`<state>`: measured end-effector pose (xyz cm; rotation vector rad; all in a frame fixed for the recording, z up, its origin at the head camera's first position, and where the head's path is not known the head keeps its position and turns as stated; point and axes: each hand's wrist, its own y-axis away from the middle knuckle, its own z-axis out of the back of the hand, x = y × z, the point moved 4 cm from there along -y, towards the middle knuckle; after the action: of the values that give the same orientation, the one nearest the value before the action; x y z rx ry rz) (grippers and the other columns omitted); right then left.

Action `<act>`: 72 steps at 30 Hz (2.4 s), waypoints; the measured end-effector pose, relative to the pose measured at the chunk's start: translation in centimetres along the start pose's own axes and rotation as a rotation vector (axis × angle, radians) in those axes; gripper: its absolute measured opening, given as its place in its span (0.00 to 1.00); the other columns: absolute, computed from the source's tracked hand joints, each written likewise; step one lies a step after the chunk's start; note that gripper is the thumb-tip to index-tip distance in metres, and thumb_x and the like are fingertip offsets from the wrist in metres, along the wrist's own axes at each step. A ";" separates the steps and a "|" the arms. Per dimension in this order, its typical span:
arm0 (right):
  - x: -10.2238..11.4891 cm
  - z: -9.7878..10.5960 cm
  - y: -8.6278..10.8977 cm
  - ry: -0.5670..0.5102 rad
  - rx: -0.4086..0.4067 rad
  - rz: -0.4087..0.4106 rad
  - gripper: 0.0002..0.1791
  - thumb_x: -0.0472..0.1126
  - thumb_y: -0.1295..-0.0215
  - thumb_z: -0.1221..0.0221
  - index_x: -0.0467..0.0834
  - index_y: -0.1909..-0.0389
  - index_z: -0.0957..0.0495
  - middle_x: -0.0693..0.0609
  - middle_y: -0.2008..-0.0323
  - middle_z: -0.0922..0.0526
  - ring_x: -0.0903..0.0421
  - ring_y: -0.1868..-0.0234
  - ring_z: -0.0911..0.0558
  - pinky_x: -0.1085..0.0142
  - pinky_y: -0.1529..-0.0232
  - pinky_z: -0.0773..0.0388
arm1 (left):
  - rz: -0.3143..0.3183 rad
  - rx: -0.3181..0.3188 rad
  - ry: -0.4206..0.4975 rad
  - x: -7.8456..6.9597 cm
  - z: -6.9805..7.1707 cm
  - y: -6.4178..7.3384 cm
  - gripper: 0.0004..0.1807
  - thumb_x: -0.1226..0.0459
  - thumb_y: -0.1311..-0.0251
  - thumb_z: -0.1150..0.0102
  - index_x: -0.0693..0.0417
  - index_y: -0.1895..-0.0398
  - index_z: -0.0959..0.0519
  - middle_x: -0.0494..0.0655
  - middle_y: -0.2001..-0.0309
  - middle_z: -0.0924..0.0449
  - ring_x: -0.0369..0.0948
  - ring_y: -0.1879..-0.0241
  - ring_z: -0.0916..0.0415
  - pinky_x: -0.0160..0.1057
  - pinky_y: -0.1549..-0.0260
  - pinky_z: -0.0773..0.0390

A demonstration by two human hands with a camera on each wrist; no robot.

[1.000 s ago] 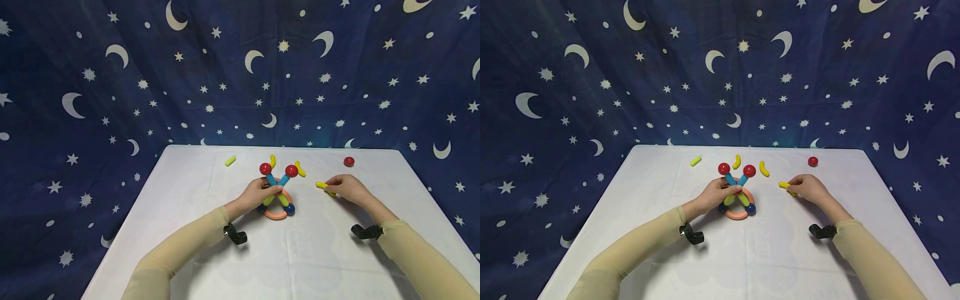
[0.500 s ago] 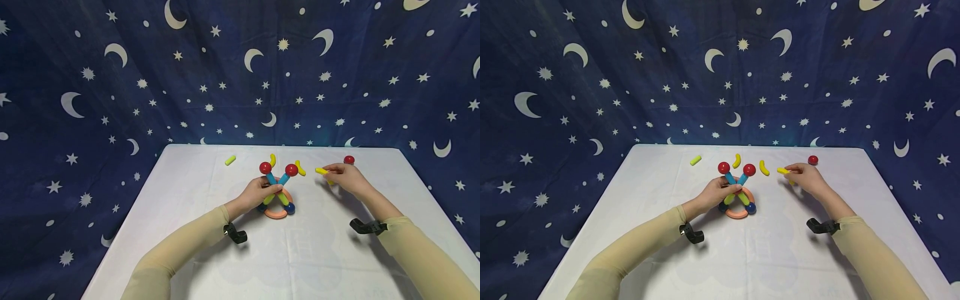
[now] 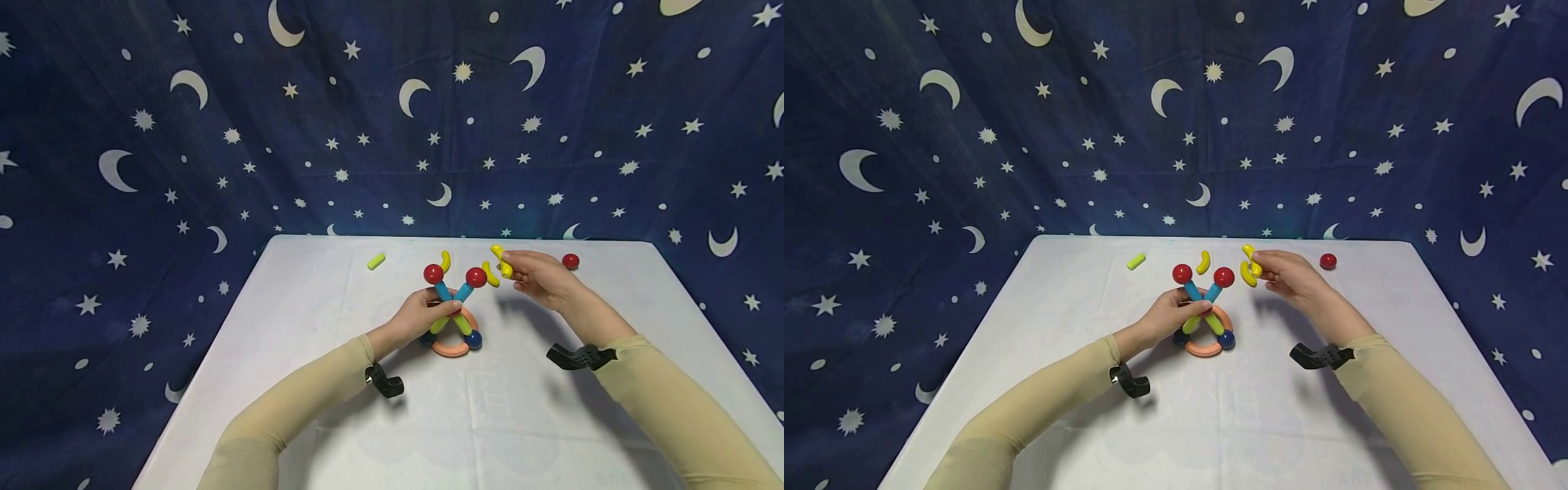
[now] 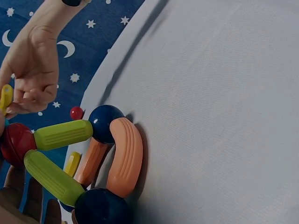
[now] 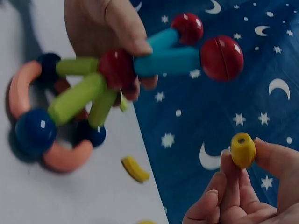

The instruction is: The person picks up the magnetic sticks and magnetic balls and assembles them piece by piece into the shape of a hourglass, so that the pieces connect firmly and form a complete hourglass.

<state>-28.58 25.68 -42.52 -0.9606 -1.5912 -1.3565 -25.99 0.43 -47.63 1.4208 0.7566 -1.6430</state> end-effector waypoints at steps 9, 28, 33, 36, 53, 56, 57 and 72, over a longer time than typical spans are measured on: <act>0.5 -2.6 0.0 -0.098 -0.047 -0.081 0.35 0.55 0.33 0.33 0.41 0.33 0.31 0.54 0.62 0.17 0.55 0.57 0.26 0.72 0.60 0.23 | 0.002 0.010 0.025 0.1 0.0 -0.1 0.16 0.51 0.31 0.36 0.48 0.47 0.14 0.45 0.60 0.12 0.41 0.52 0.22 0.45 0.53 0.24; 1.1 -4.9 0.0 -0.096 0.000 -0.065 0.35 0.55 0.31 0.34 0.39 0.32 0.30 0.52 0.61 0.21 0.56 0.59 0.26 0.73 0.60 0.23 | -0.010 0.017 0.029 0.0 0.0 0.0 0.16 0.52 0.29 0.37 0.49 0.46 0.15 0.48 0.58 0.12 0.40 0.53 0.21 0.43 0.55 0.24; 1.3 -5.0 0.0 -0.064 0.007 -0.043 0.34 0.54 0.30 0.35 0.40 0.31 0.31 0.52 0.59 0.20 0.57 0.60 0.26 0.72 0.60 0.24 | -0.014 0.014 0.026 0.0 0.0 -0.1 0.16 0.52 0.29 0.37 0.49 0.47 0.15 0.47 0.59 0.12 0.40 0.53 0.21 0.42 0.55 0.24; 1.4 -5.2 -0.1 -0.019 0.009 -0.017 0.33 0.54 0.28 0.37 0.41 0.30 0.31 0.52 0.57 0.21 0.56 0.60 0.26 0.71 0.59 0.25 | -0.014 0.013 0.022 0.0 0.0 -0.1 0.16 0.52 0.29 0.37 0.49 0.46 0.15 0.48 0.59 0.12 0.40 0.53 0.21 0.43 0.55 0.24; 2.1 -6.9 -1.6 0.144 0.126 0.026 0.31 0.51 0.26 0.39 0.35 0.32 0.28 0.45 0.50 0.22 0.56 0.56 0.22 0.69 0.53 0.19 | -0.021 0.017 0.011 -0.1 0.1 0.0 0.16 0.51 0.30 0.36 0.46 0.46 0.14 0.43 0.59 0.11 0.40 0.52 0.22 0.43 0.54 0.23; 2.2 -7.2 -1.6 0.170 0.180 0.047 0.30 0.48 0.25 0.41 0.34 0.30 0.30 0.45 0.51 0.24 0.54 0.54 0.24 0.68 0.52 0.19 | -0.022 0.019 0.010 -0.1 0.0 0.0 0.16 0.51 0.30 0.36 0.46 0.47 0.14 0.42 0.60 0.11 0.40 0.51 0.22 0.43 0.54 0.24; 2.3 -7.2 -1.6 0.177 0.196 0.056 0.30 0.48 0.24 0.42 0.34 0.30 0.30 0.45 0.51 0.24 0.53 0.53 0.24 0.67 0.51 0.18 | -0.024 0.021 0.008 -0.1 0.0 0.0 0.16 0.50 0.30 0.36 0.45 0.47 0.14 0.42 0.60 0.11 0.40 0.51 0.22 0.43 0.54 0.23; 2.6 -8.3 -2.0 0.244 0.270 0.111 0.24 0.45 0.26 0.42 0.33 0.37 0.24 0.37 0.43 0.24 0.48 0.50 0.24 0.66 0.51 0.20 | -0.038 0.030 -0.011 -0.2 0.1 -0.1 0.17 0.50 0.30 0.37 0.47 0.47 0.14 0.42 0.57 0.11 0.38 0.48 0.23 0.45 0.50 0.25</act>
<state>-30.55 17.31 -40.13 -0.6815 -1.4665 -1.1034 -26.15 0.39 -47.46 1.4248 0.7593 -1.6964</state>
